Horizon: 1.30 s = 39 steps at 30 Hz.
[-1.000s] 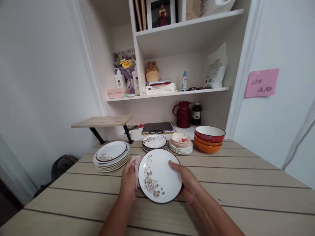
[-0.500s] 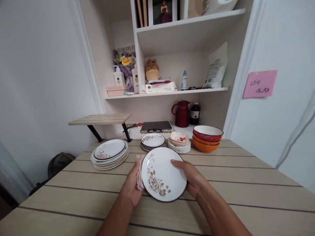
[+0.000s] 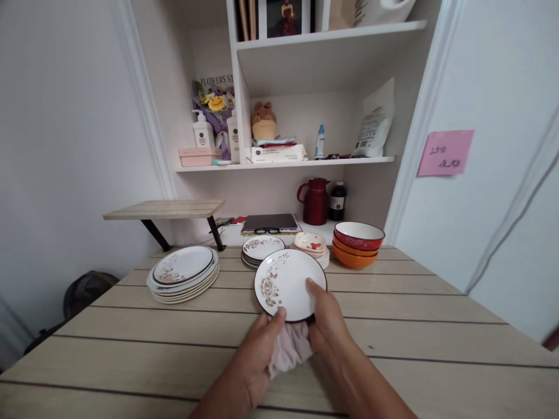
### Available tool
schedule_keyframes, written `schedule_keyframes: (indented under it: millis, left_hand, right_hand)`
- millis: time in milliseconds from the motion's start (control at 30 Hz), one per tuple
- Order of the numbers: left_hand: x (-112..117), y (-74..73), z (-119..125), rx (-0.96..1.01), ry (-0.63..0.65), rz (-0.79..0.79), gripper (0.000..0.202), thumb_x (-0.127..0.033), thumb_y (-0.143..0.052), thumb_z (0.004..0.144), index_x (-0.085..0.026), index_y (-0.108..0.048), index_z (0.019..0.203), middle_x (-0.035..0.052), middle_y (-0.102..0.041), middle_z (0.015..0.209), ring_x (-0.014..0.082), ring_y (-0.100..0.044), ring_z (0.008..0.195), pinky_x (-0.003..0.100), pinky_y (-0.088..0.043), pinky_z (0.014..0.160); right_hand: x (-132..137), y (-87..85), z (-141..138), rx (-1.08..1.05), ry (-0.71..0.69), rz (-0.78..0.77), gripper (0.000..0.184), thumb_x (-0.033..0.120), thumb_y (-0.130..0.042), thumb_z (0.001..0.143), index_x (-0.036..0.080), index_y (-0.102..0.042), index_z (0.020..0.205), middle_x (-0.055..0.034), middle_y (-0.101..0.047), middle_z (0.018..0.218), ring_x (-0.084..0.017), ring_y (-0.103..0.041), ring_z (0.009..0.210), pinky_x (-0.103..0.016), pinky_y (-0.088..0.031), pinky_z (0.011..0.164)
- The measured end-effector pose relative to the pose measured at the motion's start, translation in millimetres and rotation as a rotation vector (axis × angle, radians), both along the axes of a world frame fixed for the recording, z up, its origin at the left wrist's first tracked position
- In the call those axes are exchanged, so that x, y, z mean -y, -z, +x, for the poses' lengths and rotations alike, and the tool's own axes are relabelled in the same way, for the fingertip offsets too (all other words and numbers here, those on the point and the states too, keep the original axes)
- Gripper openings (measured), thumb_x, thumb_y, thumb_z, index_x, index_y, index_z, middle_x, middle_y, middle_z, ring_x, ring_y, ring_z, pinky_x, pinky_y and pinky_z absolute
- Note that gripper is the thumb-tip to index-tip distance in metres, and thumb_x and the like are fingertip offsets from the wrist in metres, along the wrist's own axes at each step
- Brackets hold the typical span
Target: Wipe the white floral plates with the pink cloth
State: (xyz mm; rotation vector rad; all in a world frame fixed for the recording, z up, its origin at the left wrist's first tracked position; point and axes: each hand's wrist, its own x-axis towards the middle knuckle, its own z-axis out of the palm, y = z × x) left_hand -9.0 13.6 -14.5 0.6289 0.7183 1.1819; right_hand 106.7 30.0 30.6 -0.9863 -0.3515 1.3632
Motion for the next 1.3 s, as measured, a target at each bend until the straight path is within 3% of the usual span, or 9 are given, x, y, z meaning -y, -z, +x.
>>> schedule_keyframes:
  millis: [133, 300, 500, 633, 767, 833, 1033, 1167, 1300]
  left_hand:
    - [1, -5.7, -8, -0.033, 0.077, 0.050, 0.061, -0.041, -0.075, 0.069, -0.016, -0.059, 0.122, 0.0150, -0.066, 0.118, 0.0299, -0.060, 0.113, 0.044, -0.045, 0.101]
    - [-1, -18.7, -18, 0.039, 0.129, 0.053, 0.058, -0.037, -0.073, 0.073, -0.014, -0.057, 0.125, 0.0162, -0.065, 0.119, 0.0277, -0.060, 0.113, 0.042, -0.044, 0.102]
    - [3, -24.2, -18, -0.090, -0.065, 0.061, 0.049, -0.037, -0.072, 0.074, -0.015, -0.061, 0.116, 0.0121, -0.067, 0.118, 0.0253, -0.060, 0.112, 0.038, -0.044, 0.103]
    - [2, -29.8, -25, -0.186, -0.129, 0.113, 0.047, -0.036, -0.074, 0.072, -0.016, -0.063, 0.113, 0.0107, -0.068, 0.116, 0.0258, -0.062, 0.109, 0.039, -0.047, 0.099]
    - [3, -36.4, -32, -0.348, -0.204, 0.199, 0.044, -0.034, -0.076, 0.068, -0.015, -0.067, 0.107, 0.0110, -0.071, 0.108, 0.0259, -0.064, 0.104, 0.037, -0.050, 0.095]
    - [5, -39.5, -34, -0.448, -0.172, 0.296, 0.042, -0.036, -0.073, 0.070, -0.014, -0.068, 0.105, 0.0106, -0.071, 0.106, 0.0262, -0.064, 0.103, 0.037, -0.050, 0.094]
    - [10, -47.0, -32, -0.540, -0.113, 0.456, 0.036, -0.033, -0.068, 0.072, -0.015, -0.069, 0.104, 0.0095, -0.073, 0.101, 0.0239, -0.064, 0.100, 0.035, -0.049, 0.093]
    - [8, -45.9, -29, -0.511, -0.219, 0.383, 0.037, -0.035, -0.071, 0.068, -0.015, -0.069, 0.099, 0.0085, -0.073, 0.088, 0.0203, -0.068, 0.080, 0.026, -0.055, 0.068]
    - [1, -41.6, -33, -0.472, -0.218, 0.268, 0.053, -0.047, -0.072, 0.067, -0.014, -0.063, 0.108, 0.0077, -0.072, 0.081, 0.0118, -0.059, 0.047, 0.019, -0.044, 0.038]
  right_hand:
    - [3, 2.6, -9, -0.057, -0.051, -0.010, 0.051, 0.024, -0.060, 0.080, 0.013, -0.051, 0.129, -0.0111, -0.075, 0.097, -0.028, -0.069, 0.094, -0.043, -0.055, 0.088]
    - [7, -4.2, -9, -0.078, -0.089, 0.046, 0.046, 0.025, -0.061, 0.081, 0.012, -0.054, 0.125, -0.0113, -0.075, 0.098, -0.026, -0.069, 0.092, -0.040, -0.053, 0.092]
    - [5, -5.7, 4, -0.062, -0.321, 0.148, 0.048, 0.019, -0.066, 0.076, 0.011, -0.057, 0.122, -0.0125, -0.071, 0.108, -0.027, -0.067, 0.098, -0.043, -0.050, 0.094]
    - [5, -12.6, 16, -0.070, -0.386, 0.189, 0.046, 0.021, -0.067, 0.077, 0.012, -0.058, 0.121, -0.0127, -0.068, 0.116, -0.026, -0.065, 0.102, -0.042, -0.050, 0.093]
    - [8, -23.6, 35, 0.090, -0.431, 0.321, 0.058, 0.030, -0.070, 0.076, 0.022, -0.052, 0.130, -0.0106, -0.065, 0.122, -0.026, -0.065, 0.099, -0.039, -0.054, 0.079]
    - [10, -27.2, 45, 0.214, -0.465, 0.356, 0.065, 0.030, -0.075, 0.070, 0.026, -0.052, 0.130, -0.0095, -0.066, 0.120, -0.026, -0.065, 0.097, -0.037, -0.054, 0.075]
    - [14, -32.8, 63, 0.426, -0.549, 0.423, 0.053, 0.029, -0.081, 0.063, 0.018, -0.067, 0.113, -0.0096, -0.073, 0.103, -0.024, -0.066, 0.088, -0.032, -0.051, 0.075]
    - [16, -33.3, 48, 0.349, -0.390, 0.445, 0.048, 0.033, -0.079, 0.066, 0.017, -0.068, 0.110, -0.0099, -0.074, 0.099, -0.023, -0.068, 0.082, -0.031, -0.053, 0.070]
    - [15, -27.6, 21, 0.208, -0.258, 0.408, 0.045, 0.036, -0.079, 0.067, 0.013, -0.068, 0.105, -0.0118, -0.075, 0.094, -0.025, -0.070, 0.078, -0.035, -0.056, 0.071]
